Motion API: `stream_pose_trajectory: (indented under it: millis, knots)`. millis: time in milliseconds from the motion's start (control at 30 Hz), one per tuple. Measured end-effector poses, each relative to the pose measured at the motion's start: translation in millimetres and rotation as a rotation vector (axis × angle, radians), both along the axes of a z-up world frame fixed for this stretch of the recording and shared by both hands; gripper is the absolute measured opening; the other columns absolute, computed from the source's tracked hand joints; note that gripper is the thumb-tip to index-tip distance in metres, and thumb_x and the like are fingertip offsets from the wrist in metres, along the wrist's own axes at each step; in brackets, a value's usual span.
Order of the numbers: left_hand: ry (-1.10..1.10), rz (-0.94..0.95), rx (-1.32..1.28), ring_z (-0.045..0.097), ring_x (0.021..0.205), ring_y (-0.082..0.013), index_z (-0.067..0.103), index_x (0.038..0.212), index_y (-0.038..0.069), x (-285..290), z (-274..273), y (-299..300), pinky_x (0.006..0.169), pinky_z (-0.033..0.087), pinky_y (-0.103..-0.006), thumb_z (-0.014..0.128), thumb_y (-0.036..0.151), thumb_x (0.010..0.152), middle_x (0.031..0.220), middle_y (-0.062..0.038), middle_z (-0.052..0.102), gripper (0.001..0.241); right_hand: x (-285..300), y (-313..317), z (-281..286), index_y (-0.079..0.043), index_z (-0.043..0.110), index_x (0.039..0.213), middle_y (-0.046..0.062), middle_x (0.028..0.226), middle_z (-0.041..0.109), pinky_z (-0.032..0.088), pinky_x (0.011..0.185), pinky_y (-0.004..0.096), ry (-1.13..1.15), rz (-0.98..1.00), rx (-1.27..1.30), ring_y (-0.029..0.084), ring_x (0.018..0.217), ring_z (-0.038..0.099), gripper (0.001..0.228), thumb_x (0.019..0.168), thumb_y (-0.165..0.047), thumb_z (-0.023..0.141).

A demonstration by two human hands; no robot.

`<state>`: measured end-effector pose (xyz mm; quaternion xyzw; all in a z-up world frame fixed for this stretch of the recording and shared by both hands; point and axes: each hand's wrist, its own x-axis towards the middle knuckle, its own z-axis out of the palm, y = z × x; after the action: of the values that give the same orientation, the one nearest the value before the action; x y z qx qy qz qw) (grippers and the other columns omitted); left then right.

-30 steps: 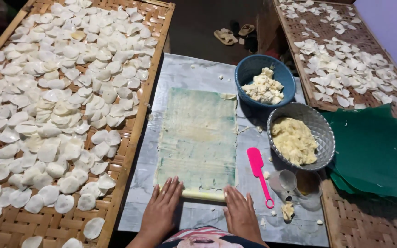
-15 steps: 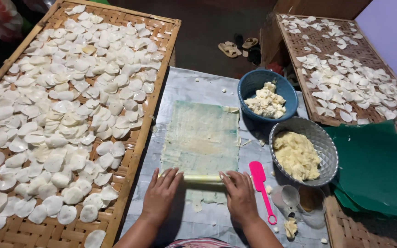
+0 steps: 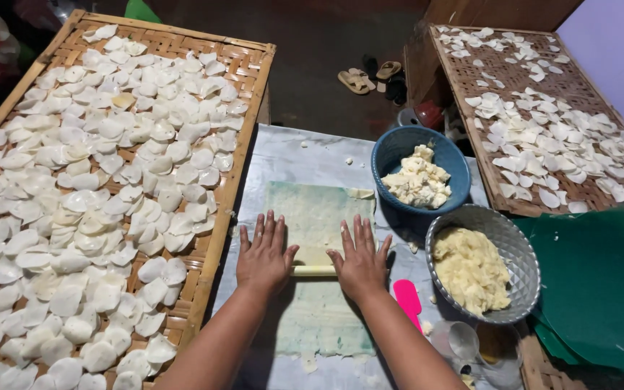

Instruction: Rolling out dough and cutting shapes to prepare traditional crackers.

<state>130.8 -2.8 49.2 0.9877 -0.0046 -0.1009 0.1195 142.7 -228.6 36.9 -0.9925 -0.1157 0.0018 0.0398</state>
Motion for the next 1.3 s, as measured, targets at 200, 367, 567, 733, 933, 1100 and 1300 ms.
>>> stream_pose_trajectory:
  millis: [200,367,567,733,933,1100,1300]
  knots:
    - [-0.568,-0.083,0.035,0.010,0.160,-0.0269,0.026,0.160,0.005,-13.9,-19.5,2.2,0.127,0.001,-0.0521,0.034,0.047,0.103,0.171,-0.014,0.019,0.071,-47.1,10.9,24.7,-0.010,0.040,0.154,0.008,0.167,0.031,0.000,0.120,0.066,-0.129,0.087,0.219,0.026,0.156,0.019,0.059,0.103,-0.040,0.042]
    - [-0.600,-0.171,0.002,0.020,0.158,-0.0241,0.032,0.159,0.007,-60.9,-20.7,-8.3,0.128,0.009,-0.0489,0.036,0.040,0.103,0.169,-0.010,0.028,0.065,-66.1,-7.5,-1.4,-0.019,0.028,0.162,0.000,0.174,0.018,0.002,0.123,0.058,-0.287,0.186,-0.141,0.020,0.160,0.013,0.071,0.103,-0.058,0.035]
    - [-0.574,-0.196,0.135,0.007,0.161,-0.0213,0.019,0.163,0.015,-29.4,-40.1,0.1,0.129,-0.002,-0.0500,0.027,0.056,0.102,0.172,-0.004,0.015,0.074,-36.5,-3.5,-4.5,-0.008,0.033,0.157,0.003,0.172,0.020,0.001,0.123,0.058,-0.141,0.197,0.059,0.022,0.158,0.014,0.073,0.100,-0.051,0.046]
    - [-0.401,-0.153,-0.037,0.011,0.158,-0.0321,0.036,0.157,0.010,25.4,-36.0,-0.9,0.124,0.007,-0.0533,0.030,0.050,0.104,0.170,-0.008,0.021,0.066,13.7,4.3,-20.4,-0.006,0.021,0.161,0.008,0.173,0.011,-0.002,0.121,0.061,-0.169,0.155,-0.044,0.025,0.159,0.005,0.082,0.099,-0.055,0.042]
    - [-0.207,-0.043,-0.026,0.001,0.158,-0.0276,0.018,0.161,0.008,92.5,-26.5,1.6,0.123,-0.007,-0.0567,0.019,0.050,0.103,0.171,-0.012,0.011,0.072,78.1,28.7,13.3,-0.014,0.016,0.162,0.006,0.173,-0.001,-0.007,0.120,0.064,0.191,-0.024,-0.081,0.024,0.158,-0.005,0.072,0.103,-0.054,0.025]
    - [-0.432,-0.014,-0.060,0.004,0.159,-0.0280,0.018,0.162,0.003,85.4,-19.2,6.4,0.124,0.000,-0.0553,0.029,0.044,0.104,0.172,-0.014,0.010,0.072,51.7,33.3,25.5,-0.011,0.022,0.162,0.009,0.173,0.004,-0.006,0.118,0.068,-0.048,0.021,0.023,0.026,0.159,-0.002,0.069,0.104,-0.047,0.033]
    - [-0.516,-0.063,-0.086,0.016,0.159,-0.0312,0.026,0.159,-0.002,12.1,-33.9,7.1,0.126,0.011,-0.0484,0.040,0.036,0.101,0.170,-0.019,0.021,0.070,0.7,28.1,-21.5,-0.011,0.018,0.164,0.004,0.175,0.013,0.001,0.125,0.053,-0.332,0.164,-0.230,0.019,0.161,0.008,0.084,0.099,-0.061,0.035]
